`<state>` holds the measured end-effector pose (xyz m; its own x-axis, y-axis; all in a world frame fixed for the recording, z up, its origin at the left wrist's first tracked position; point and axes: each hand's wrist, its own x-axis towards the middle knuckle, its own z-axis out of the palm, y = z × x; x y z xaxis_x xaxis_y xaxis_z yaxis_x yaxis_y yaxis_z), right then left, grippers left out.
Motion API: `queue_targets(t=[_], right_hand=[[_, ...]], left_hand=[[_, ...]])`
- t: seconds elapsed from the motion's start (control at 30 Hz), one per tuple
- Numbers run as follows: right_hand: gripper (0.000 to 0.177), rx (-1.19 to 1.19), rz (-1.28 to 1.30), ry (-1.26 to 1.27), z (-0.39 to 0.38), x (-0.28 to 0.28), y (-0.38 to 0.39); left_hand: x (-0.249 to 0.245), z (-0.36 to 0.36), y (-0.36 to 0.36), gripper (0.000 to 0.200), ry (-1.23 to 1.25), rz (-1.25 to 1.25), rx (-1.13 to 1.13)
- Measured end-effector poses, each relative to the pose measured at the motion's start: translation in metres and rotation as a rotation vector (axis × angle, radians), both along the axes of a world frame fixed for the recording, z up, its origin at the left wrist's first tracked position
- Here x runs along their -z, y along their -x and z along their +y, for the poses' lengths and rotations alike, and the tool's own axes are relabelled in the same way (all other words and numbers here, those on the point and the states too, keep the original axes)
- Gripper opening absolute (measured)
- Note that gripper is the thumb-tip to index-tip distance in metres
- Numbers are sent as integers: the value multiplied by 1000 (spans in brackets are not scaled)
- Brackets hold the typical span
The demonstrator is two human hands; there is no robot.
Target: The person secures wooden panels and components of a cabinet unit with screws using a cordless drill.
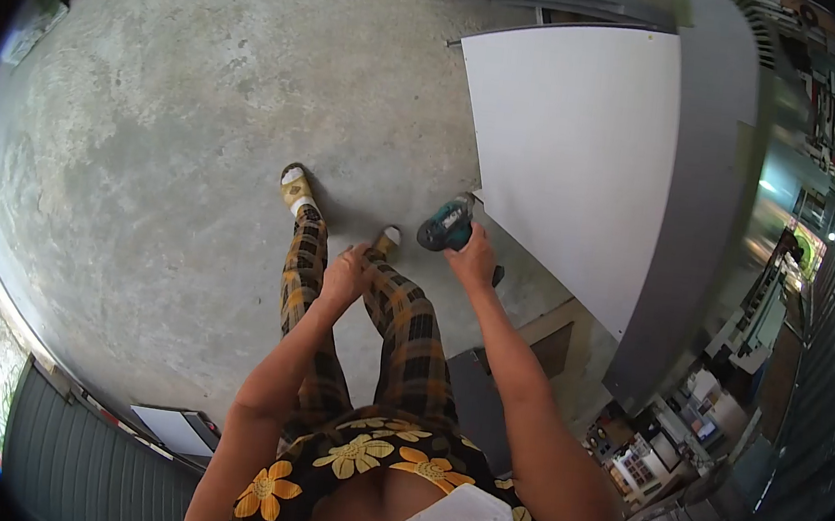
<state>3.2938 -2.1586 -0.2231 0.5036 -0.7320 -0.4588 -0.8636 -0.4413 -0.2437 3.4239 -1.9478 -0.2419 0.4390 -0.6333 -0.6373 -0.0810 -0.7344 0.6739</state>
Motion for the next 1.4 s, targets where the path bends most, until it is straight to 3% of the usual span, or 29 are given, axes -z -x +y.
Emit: queue_targets(t=[0.1, 0.33, 0.53, 0.63, 1.0, 1.4], right_hand=[[63, 43, 63, 11, -6, 40, -7], [60, 119, 234, 6, -23, 137, 38], [58, 182, 350, -11, -40, 202, 94], [56, 186, 383, -3, -51, 224, 113], [54, 161, 456, 42, -79, 285, 136], [44, 124, 455, 128, -85, 309, 140]], left_hand=[[48, -5, 4, 45, 86, -22, -64], [98, -36, 13, 45, 84, 40, -167], [127, -38, 61, 46, 99, 34, -127], [119, -56, 73, 47, 105, -54, 22], [130, -64, 105, 51, 108, -20, 22], [134, -62, 112, 51, 98, -9, 63]])
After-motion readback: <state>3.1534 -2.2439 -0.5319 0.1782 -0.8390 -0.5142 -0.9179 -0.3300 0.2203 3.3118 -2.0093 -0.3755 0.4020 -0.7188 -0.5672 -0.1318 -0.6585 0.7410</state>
